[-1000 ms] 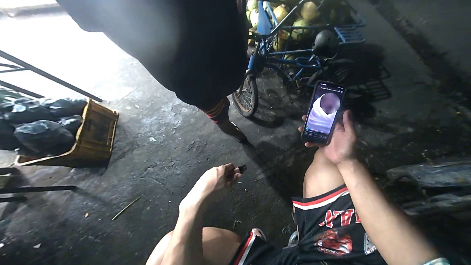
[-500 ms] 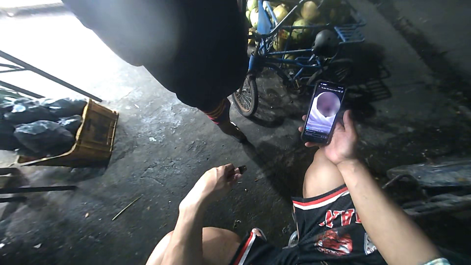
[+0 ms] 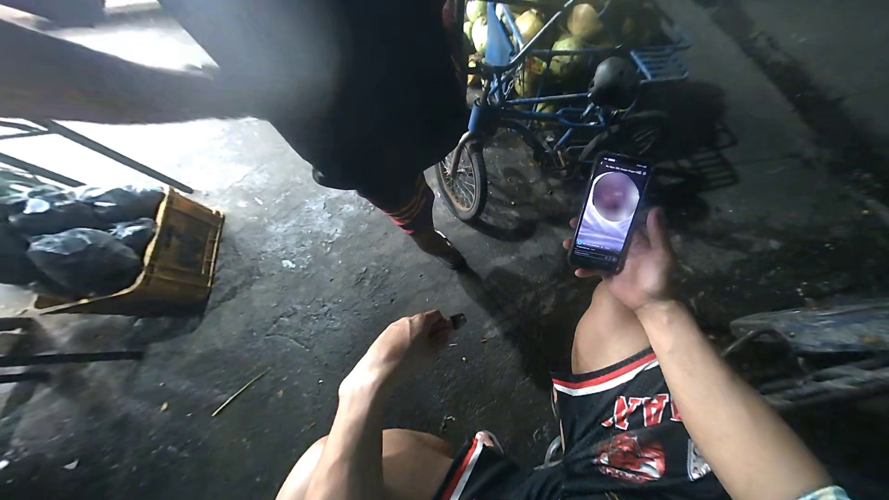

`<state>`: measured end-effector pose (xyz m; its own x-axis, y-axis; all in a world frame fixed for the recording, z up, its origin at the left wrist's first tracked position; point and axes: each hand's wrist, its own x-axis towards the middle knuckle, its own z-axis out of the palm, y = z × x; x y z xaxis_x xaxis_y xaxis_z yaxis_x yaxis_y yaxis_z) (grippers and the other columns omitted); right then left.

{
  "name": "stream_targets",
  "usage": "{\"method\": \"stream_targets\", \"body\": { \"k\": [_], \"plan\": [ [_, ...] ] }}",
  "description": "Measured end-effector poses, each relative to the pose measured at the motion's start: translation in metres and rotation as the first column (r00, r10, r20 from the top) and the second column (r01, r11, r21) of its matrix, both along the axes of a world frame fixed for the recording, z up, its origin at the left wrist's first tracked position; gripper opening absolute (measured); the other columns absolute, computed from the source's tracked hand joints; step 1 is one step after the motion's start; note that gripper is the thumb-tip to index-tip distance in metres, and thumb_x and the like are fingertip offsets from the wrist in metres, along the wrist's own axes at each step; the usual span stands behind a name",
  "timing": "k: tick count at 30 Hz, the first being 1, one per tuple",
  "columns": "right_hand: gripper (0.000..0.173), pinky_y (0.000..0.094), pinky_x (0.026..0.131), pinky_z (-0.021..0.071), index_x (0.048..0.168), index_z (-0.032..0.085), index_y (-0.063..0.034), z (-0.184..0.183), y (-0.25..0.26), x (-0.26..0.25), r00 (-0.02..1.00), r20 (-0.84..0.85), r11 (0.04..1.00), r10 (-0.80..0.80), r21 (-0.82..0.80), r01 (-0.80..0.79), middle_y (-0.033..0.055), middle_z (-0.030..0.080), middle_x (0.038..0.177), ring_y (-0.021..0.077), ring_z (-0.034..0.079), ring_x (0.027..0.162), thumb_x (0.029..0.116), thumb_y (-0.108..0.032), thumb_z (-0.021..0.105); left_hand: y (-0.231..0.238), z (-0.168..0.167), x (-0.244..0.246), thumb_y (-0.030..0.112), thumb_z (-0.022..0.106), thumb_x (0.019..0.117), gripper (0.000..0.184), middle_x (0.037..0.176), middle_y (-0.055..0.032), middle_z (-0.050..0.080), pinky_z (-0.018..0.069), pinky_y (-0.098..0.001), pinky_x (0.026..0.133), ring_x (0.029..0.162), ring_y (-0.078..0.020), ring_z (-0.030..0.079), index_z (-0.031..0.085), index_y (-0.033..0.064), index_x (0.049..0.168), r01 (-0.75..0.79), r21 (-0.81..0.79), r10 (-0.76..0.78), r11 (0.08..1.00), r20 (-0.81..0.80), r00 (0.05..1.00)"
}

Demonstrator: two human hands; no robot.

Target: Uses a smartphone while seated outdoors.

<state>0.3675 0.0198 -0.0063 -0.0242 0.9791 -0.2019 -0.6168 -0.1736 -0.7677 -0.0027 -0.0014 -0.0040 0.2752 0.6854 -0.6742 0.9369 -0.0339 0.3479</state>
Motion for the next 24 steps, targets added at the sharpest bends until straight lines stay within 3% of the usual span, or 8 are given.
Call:
{"method": "stream_targets", "body": {
  "k": [7,24],
  "plan": [
    [0.084,0.0533,0.063,0.0629,0.148,0.043,-0.0171,-0.0021,0.0008,0.0006,1.000,-0.030,1.000,0.005,0.021,-0.004,0.0236,0.063,0.134,0.0442,0.070,0.104,0.0977,-0.077,0.013,0.0030,0.0053,0.0014,0.044,0.055,0.1053,0.039,0.107,-0.0159,0.070,0.0521,-0.0594,0.090,0.102,-0.0341,0.068,0.066,0.0105,0.121,0.011,-0.055,-0.012,0.998,-0.008,1.000],
    [0.082,0.0537,0.063,0.0626,0.147,0.044,-0.0174,-0.0020,0.0003,0.0007,0.999,-0.039,1.000,-0.004,0.019,0.005,0.0229,0.062,0.135,0.0448,0.070,0.105,0.0991,-0.074,0.009,0.0025,0.0004,-0.0025,0.049,0.054,0.1045,0.040,0.099,-0.0126,0.069,0.0528,-0.0585,0.085,0.095,-0.0313,0.068,0.066,0.0126,0.117,0.004,-0.044,-0.004,0.999,0.007,1.000]
  ]
}}
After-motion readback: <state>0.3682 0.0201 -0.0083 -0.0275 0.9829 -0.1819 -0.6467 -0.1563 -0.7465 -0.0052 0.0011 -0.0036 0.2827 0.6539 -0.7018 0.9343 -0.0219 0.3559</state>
